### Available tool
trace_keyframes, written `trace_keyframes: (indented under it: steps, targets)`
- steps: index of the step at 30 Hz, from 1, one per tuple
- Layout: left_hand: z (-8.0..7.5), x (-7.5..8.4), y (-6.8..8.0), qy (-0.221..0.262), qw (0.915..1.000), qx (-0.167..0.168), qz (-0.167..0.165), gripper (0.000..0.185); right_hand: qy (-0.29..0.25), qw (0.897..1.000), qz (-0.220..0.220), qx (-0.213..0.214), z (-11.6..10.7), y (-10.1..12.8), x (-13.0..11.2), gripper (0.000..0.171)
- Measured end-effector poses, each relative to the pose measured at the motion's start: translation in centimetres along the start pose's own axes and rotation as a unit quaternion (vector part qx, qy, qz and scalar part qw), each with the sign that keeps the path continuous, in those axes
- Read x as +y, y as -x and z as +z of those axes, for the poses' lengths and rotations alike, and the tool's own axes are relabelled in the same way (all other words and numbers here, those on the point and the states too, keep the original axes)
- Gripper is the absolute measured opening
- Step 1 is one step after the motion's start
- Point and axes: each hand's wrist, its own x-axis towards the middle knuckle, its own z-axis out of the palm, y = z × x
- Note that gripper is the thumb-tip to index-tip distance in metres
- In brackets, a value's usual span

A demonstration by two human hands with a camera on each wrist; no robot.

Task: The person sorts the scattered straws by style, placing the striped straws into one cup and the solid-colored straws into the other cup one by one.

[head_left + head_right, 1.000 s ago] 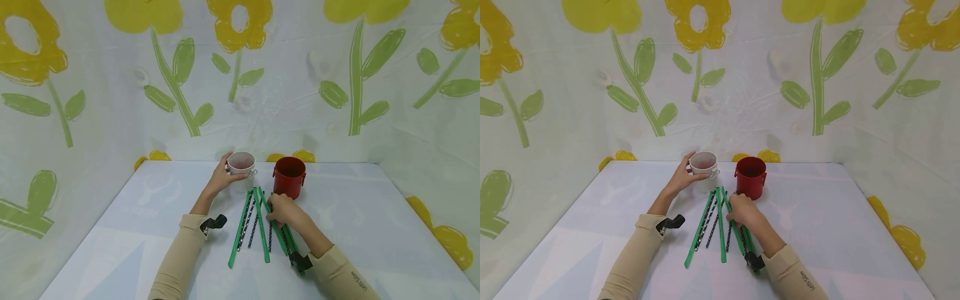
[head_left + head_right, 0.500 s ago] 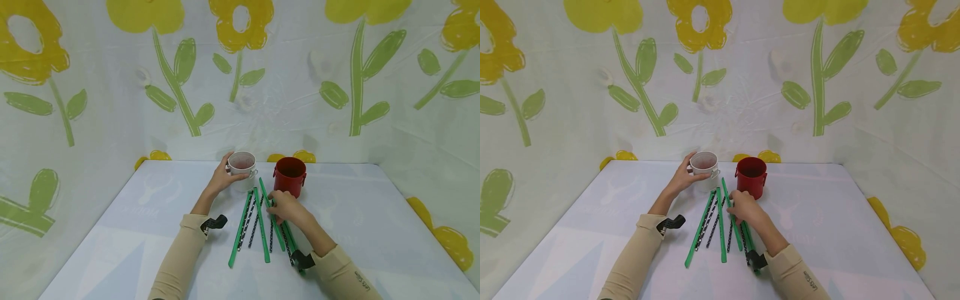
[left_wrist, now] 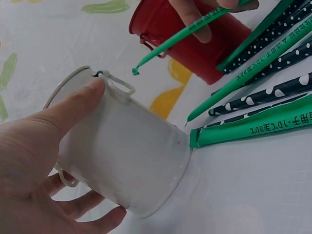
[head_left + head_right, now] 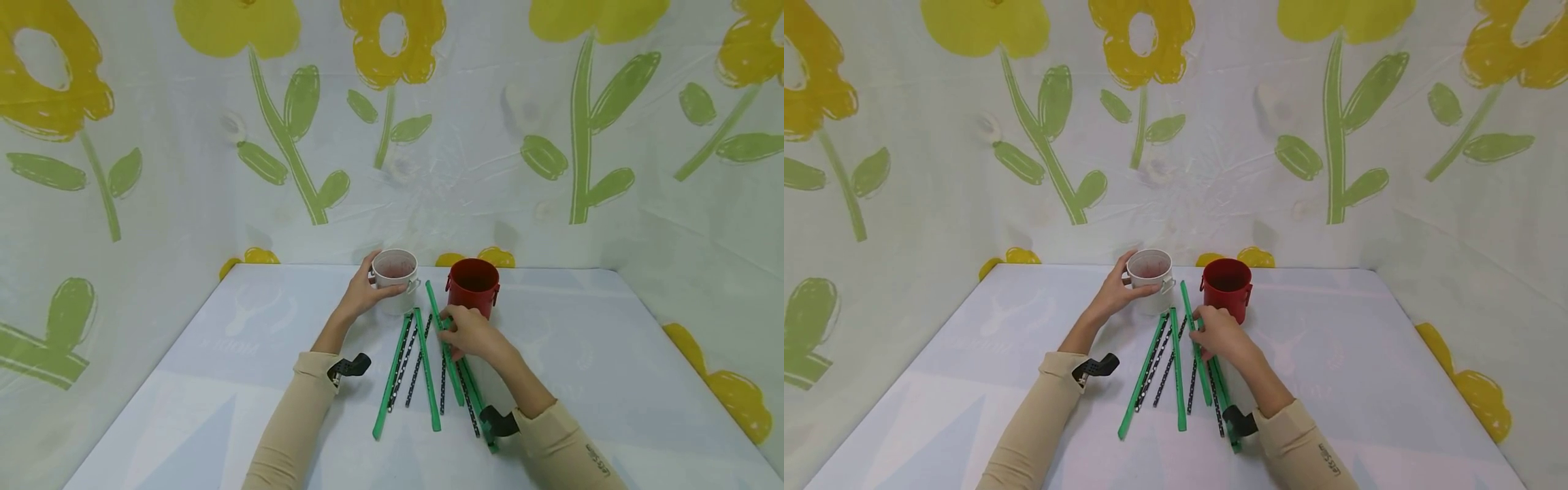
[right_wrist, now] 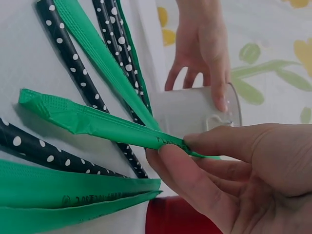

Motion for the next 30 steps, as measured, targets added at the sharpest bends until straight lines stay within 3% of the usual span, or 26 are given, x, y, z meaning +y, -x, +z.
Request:
trace_keyframes:
  steps: [4, 11, 21, 30]
  targets:
    - [0.0, -0.1, 0.0, 0.002, 1.0000, 0.002, 0.003, 0.096, 0.019, 0.999, -0.016, 0.026, -0.2, -0.2, 0.1, 0.040]
    - [-0.1, 0.0, 0.0, 0.003, 0.9999, 0.005, 0.008, 0.096, -0.017, 0.998, -0.025, 0.047, -0.6, -0.1, -0.1, 0.037]
    - [0.0, -0.2, 0.0, 0.007, 0.9999, 0.005, 0.006, 0.096, 0.002, 0.995, -0.063, 0.082, -1.2, -0.6, -0.3, 0.035]
    - [0.1, -0.1, 0.1, 0.001, 1.0000, 0.004, 0.002, 0.096, 0.025, 0.985, -0.103, 0.138, -3.3, -0.8, -2.8, 0.036]
